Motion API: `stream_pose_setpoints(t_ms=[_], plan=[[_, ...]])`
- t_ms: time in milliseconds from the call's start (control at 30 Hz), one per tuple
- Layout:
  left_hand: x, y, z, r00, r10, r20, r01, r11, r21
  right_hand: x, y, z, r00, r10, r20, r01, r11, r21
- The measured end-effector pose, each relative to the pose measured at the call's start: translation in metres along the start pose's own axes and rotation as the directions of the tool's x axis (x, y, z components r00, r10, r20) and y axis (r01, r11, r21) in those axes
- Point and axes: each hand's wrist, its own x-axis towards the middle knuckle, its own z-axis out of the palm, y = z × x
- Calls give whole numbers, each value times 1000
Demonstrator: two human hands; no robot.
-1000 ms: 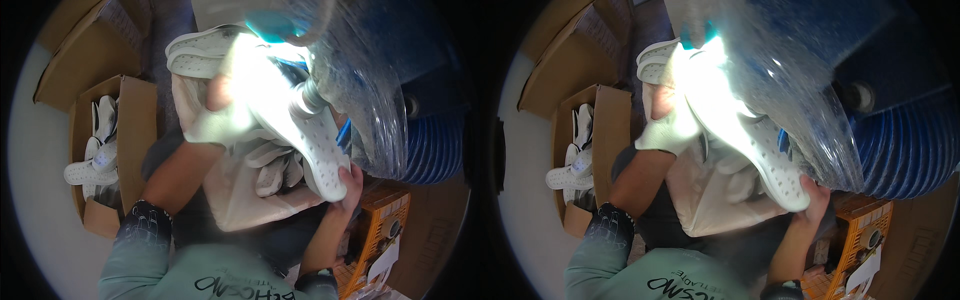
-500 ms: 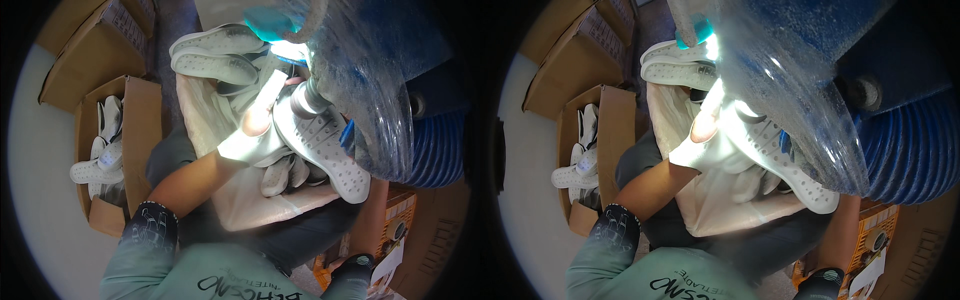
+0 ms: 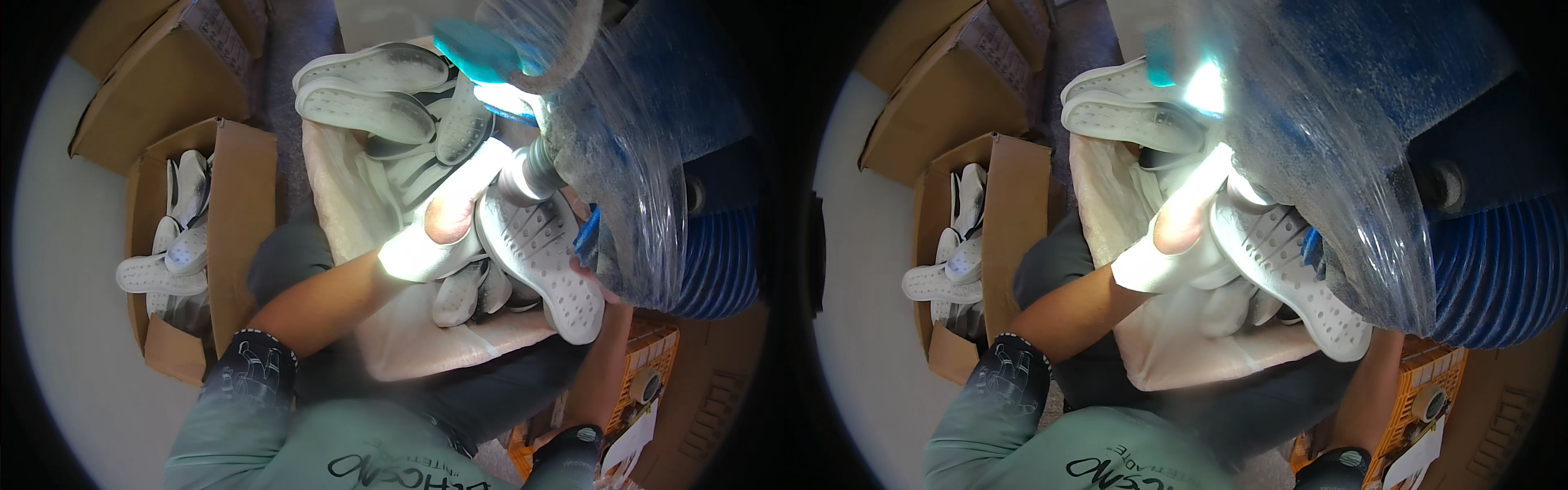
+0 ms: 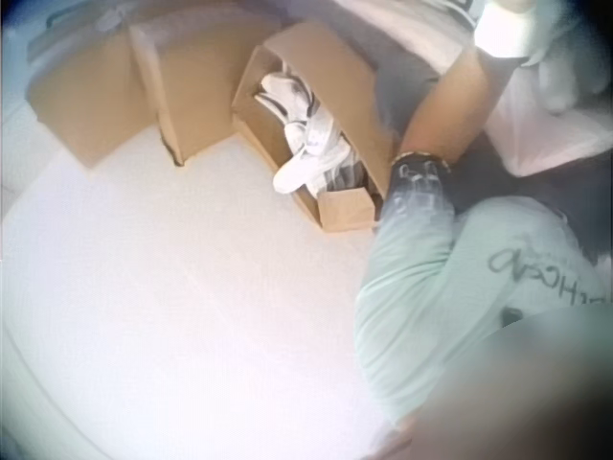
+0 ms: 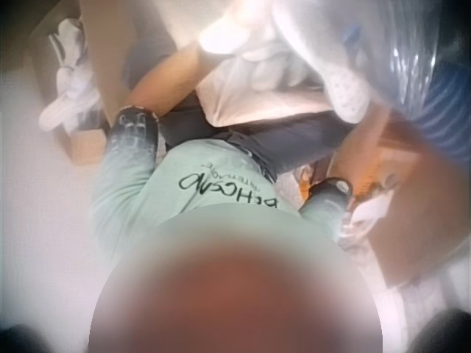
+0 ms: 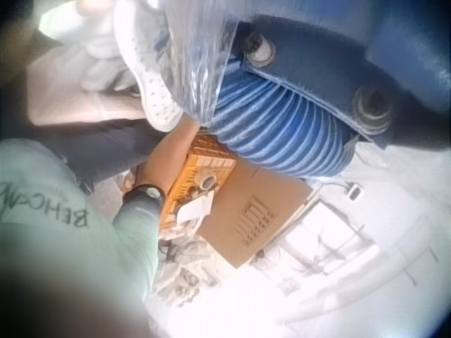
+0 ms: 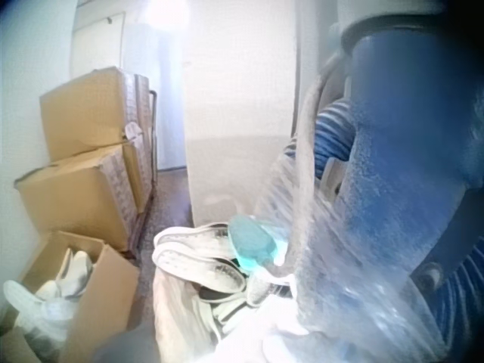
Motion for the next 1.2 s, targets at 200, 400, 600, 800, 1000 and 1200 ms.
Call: stream_pose_setpoints(t_ms=[200, 400, 600, 800, 1000, 1200], plan=[[7, 13, -5, 988, 109, 111, -144, 909, 390, -38, 25, 20, 997, 69, 35, -74, 983, 168], [4, 3, 0, 962, -21, 271, 28, 999, -22, -31, 3, -22, 999, 23, -37, -24, 999, -21], [-5, -16, 13, 976, 110, 186, -93, 991, -95, -16, -16, -56, 999, -4, -52, -10, 962, -274], [1, -12, 13, 990, 11, 138, 2, 996, -88, -29, -6, -49, 998, 35, -61, -51, 957, -286], [3, -7, 13, 989, 13, 148, -4, 998, -58, -65, 2, -14, 981, 162, -104, -177, 972, -152], [1, -10, -8, 990, 26, 138, -26, 1000, 0, -80, -4, 34, 993, 115, -6, -103, 915, 390]])
